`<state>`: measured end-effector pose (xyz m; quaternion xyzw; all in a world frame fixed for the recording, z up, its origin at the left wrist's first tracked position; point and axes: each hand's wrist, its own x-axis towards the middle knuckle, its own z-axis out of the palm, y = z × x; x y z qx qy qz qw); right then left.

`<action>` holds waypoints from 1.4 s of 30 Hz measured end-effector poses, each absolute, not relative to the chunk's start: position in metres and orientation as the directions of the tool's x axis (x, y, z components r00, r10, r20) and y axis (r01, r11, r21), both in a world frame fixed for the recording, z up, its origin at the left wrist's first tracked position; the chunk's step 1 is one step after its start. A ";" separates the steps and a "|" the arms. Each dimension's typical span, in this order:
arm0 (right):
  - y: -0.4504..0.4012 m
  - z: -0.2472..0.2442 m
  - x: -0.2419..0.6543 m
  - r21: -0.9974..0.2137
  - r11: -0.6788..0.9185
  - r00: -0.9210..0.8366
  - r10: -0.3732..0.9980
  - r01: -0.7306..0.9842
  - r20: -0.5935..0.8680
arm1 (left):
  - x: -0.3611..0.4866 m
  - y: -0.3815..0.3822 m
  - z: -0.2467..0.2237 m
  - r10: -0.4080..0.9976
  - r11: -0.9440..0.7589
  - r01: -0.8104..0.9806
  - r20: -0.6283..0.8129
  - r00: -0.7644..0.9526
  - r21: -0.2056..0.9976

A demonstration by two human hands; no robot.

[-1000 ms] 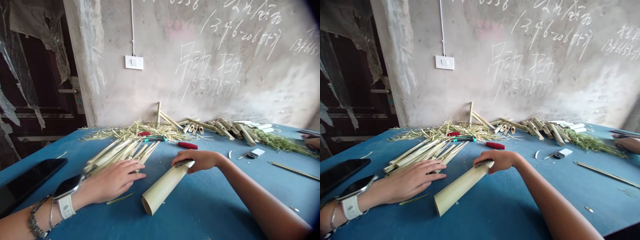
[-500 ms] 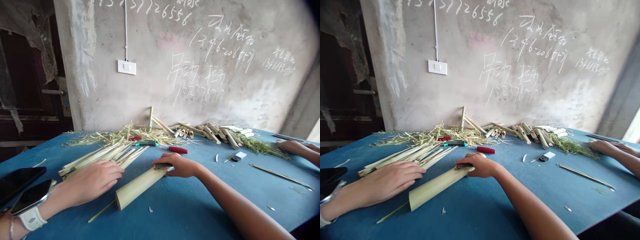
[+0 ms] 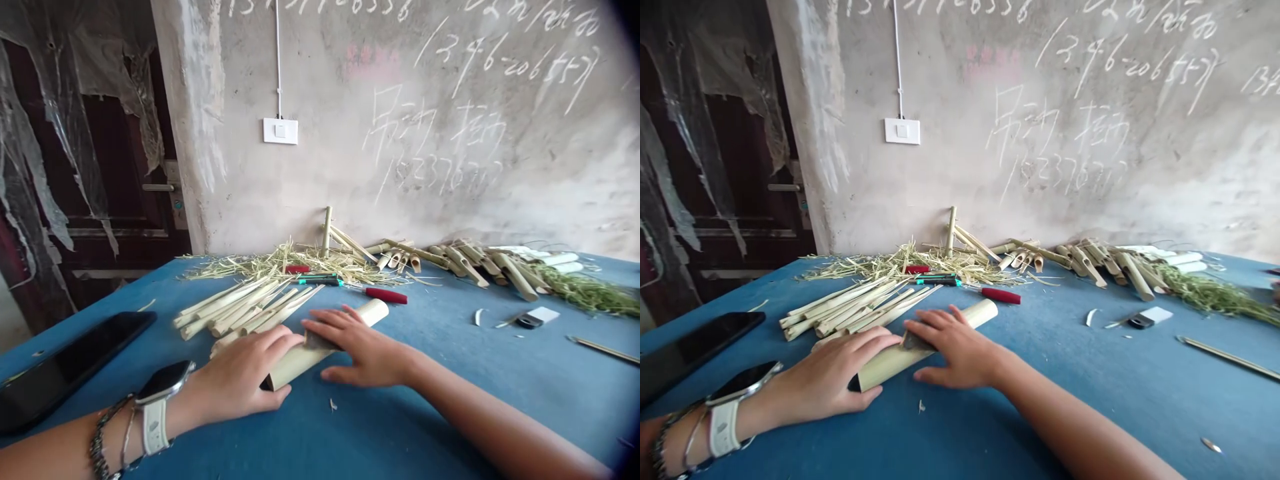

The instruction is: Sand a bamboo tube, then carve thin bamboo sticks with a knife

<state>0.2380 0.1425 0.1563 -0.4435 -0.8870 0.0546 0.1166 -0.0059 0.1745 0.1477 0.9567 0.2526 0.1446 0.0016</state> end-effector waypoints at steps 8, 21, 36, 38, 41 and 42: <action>0.165 0.150 0.283 -0.114 0.304 -0.268 0.929 0.946 0.257 | -0.004 0.182 0.148 0.490 -0.819 0.562 0.368 0.790 -0.116; 0.162 0.146 0.268 -0.117 0.391 -0.369 0.913 0.913 0.172 | -0.007 0.183 0.149 0.485 -0.767 0.591 0.379 0.788 -0.248; 0.156 0.126 0.244 -0.055 0.620 -0.580 0.758 0.782 0.299 | -0.057 0.268 0.228 0.728 -0.587 0.807 0.392 0.563 -0.066; 0.159 0.124 0.246 -0.023 0.626 -0.585 0.740 0.780 0.332 | -0.075 0.315 0.236 0.808 -0.505 0.863 0.340 0.482 -0.025; 0.163 0.122 0.248 0.049 0.635 -0.607 0.710 0.771 0.357 | -0.089 0.381 0.226 0.837 -0.499 0.866 0.264 0.479 0.012; 0.165 0.121 0.250 0.075 0.643 -0.621 0.694 0.762 0.364 | -0.090 0.400 0.219 0.843 -0.500 0.865 0.243 0.480 0.026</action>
